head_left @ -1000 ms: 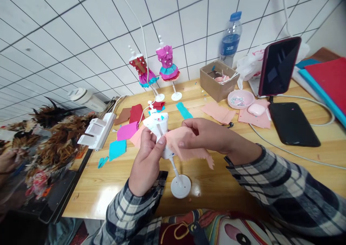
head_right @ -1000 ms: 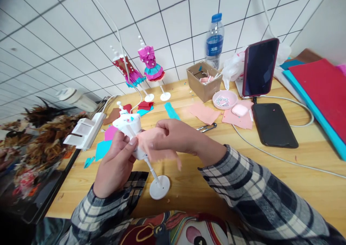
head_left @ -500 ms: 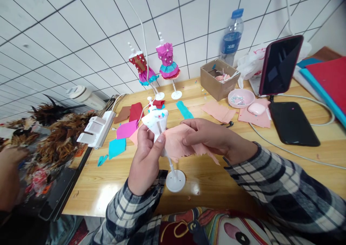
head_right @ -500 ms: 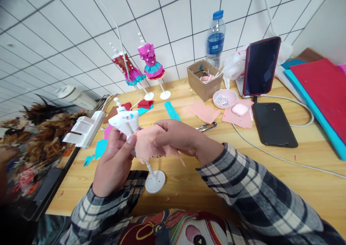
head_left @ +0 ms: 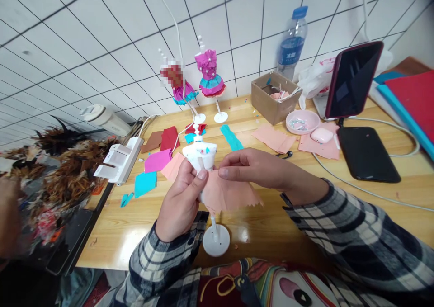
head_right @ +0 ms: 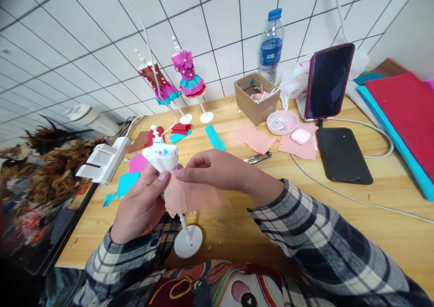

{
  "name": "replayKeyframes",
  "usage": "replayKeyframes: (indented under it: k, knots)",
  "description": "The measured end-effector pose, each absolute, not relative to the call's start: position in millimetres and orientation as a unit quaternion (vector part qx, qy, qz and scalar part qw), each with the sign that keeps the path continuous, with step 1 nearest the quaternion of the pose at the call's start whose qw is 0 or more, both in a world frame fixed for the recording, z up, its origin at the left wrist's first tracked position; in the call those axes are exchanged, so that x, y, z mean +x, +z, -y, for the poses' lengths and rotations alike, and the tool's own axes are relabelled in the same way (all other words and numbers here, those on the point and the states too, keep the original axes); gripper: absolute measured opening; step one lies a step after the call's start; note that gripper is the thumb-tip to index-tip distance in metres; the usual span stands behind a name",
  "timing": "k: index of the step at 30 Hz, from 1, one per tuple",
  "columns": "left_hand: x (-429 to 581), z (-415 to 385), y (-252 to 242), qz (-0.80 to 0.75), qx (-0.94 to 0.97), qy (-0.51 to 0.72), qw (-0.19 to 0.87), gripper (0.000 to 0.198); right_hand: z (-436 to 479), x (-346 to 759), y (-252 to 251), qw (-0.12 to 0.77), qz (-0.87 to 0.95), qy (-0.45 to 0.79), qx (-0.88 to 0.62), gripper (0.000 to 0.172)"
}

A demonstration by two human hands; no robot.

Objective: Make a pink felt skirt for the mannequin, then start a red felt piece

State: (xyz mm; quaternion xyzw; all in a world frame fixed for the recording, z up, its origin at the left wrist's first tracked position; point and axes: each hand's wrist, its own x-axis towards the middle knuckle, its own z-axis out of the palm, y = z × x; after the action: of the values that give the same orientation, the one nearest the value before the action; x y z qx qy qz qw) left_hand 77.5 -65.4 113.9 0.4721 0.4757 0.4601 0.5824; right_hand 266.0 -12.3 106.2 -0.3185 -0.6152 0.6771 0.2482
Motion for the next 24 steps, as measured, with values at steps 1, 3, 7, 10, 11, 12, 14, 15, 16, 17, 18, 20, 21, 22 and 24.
replayKeyframes:
  k: [1, 3, 7, 10, 11, 12, 14, 15, 16, 17, 18, 20, 21, 22, 24]
  knots:
    - [78.3, 65.3, 113.6, -0.472, 0.473, 0.458, 0.587, 0.042, 12.7, 265.4, 105.9, 0.252, 0.616, 0.672, -0.324, 0.035]
    - [80.5, 65.0, 113.4, -0.461, 0.473, 0.458, 0.596, 0.042, 13.9, 263.9, 105.2, 0.257, 0.625, 0.652, -0.344, 0.029]
    - [83.5, 65.2, 113.6, -0.454, 0.473, 0.462, 0.597, 0.043, 16.4, 260.9, 104.3, 0.257, 0.633, 0.627, -0.375, 0.023]
    - [83.3, 65.4, 112.9, -0.46, 0.476, 0.456, 0.595, 0.044, 17.6, 259.1, 103.5, 0.257, 0.627, 0.628, -0.383, 0.023]
    - [83.2, 65.4, 112.5, -0.462, 0.478, 0.454, 0.594, 0.044, 17.9, 258.6, 103.1, 0.257, 0.627, 0.627, -0.385, 0.023]
    - [83.1, 65.4, 112.0, -0.464, 0.479, 0.453, 0.592, 0.042, 18.1, 258.2, 102.8, 0.255, 0.629, 0.625, -0.386, 0.023]
    - [83.7, 65.2, 111.4, -0.463, 0.48, 0.452, 0.592, 0.041, 18.3, 257.4, 102.3, 0.248, 0.634, 0.622, -0.387, 0.023]
    - [84.3, 65.1, 111.3, -0.462, 0.479, 0.453, 0.593, 0.041, 18.4, 257.2, 102.1, 0.245, 0.634, 0.622, -0.387, 0.023]
    - [84.9, 65.1, 111.4, -0.462, 0.478, 0.454, 0.593, 0.042, 18.6, 257.1, 102.0, 0.243, 0.635, 0.623, -0.388, 0.023]
    - [85.6, 65.1, 111.6, -0.462, 0.477, 0.456, 0.593, 0.042, 18.7, 257.0, 102.1, 0.241, 0.635, 0.623, -0.388, 0.024]
    - [86.2, 65.1, 111.8, -0.463, 0.476, 0.458, 0.591, 0.043, 18.8, 257.0, 102.1, 0.241, 0.636, 0.621, -0.39, 0.024]
    - [86.9, 65.1, 112.2, -0.465, 0.475, 0.458, 0.59, 0.042, 19.0, 257.1, 102.4, 0.24, 0.638, 0.613, -0.398, 0.025]
    - [87.0, 65.1, 112.3, -0.465, 0.476, 0.457, 0.591, 0.042, 19.0, 257.1, 102.6, 0.239, 0.641, 0.609, -0.403, 0.024]
    - [87.0, 65.0, 112.2, -0.465, 0.476, 0.455, 0.592, 0.042, 19.1, 257.1, 102.7, 0.236, 0.643, 0.604, -0.406, 0.024]
    - [87.0, 65.0, 111.8, -0.468, 0.478, 0.455, 0.588, 0.04, 19.2, 256.9, 102.8, 0.232, 0.649, 0.596, -0.412, 0.024]
